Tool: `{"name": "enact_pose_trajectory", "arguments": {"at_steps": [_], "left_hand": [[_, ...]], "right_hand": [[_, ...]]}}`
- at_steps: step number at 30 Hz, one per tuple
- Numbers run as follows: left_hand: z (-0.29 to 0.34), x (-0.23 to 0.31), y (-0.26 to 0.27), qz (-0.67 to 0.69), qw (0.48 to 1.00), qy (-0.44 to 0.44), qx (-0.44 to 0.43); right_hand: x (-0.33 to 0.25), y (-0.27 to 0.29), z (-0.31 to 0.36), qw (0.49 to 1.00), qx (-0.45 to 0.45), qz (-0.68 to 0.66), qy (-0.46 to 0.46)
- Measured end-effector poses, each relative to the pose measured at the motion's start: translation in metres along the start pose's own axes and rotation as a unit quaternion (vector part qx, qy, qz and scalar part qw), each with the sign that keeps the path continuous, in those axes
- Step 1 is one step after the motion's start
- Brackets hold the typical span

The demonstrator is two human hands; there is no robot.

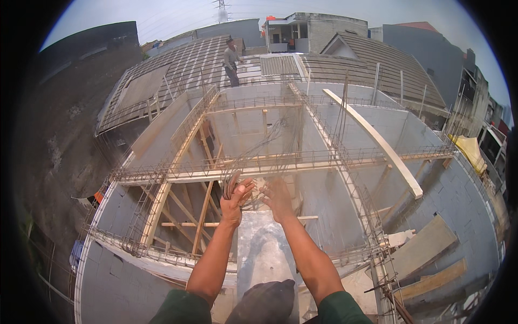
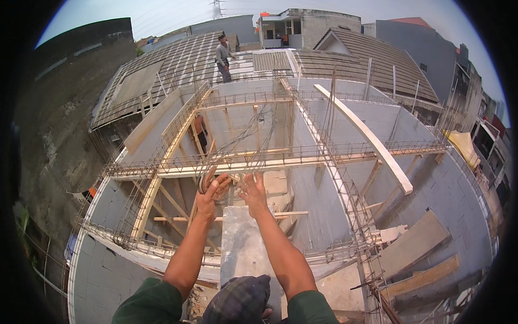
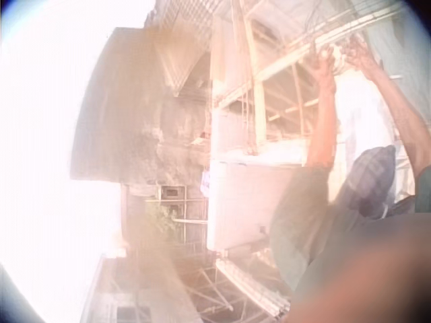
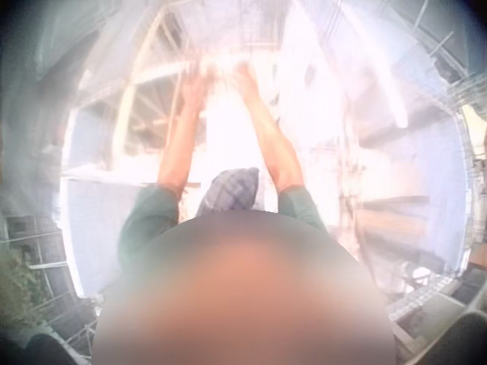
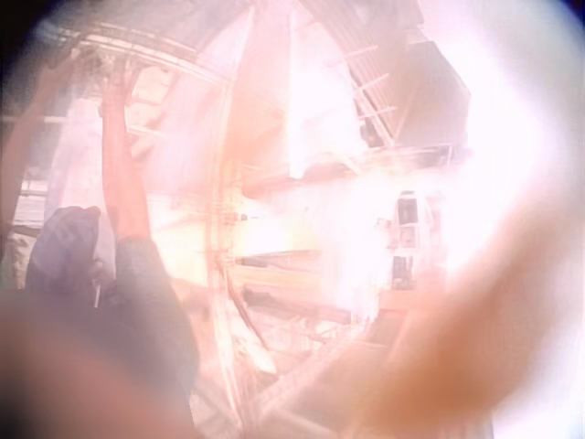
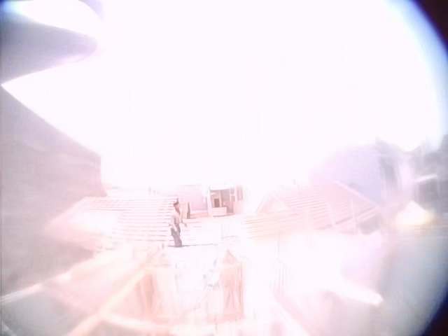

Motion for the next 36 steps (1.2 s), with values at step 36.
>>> {"name": "enact_pose_trajectory", "arguments": {"at_steps": [36], "left_hand": [[0.240,-0.176,-0.003,-0.026,0.854,0.491,-0.173]], "right_hand": [[0.132,0.209,0.241,0.905,0.180,0.386,0.000]]}}
Point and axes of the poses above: each hand's wrist, its own z-axis away from the middle knuckle, its own y-axis out of the back of the hand, x = y × z, the point moved 2 cm from there along -z, towards the middle knuckle, and after that the axes turned 7 degrees about z, right-handed, at the moved point
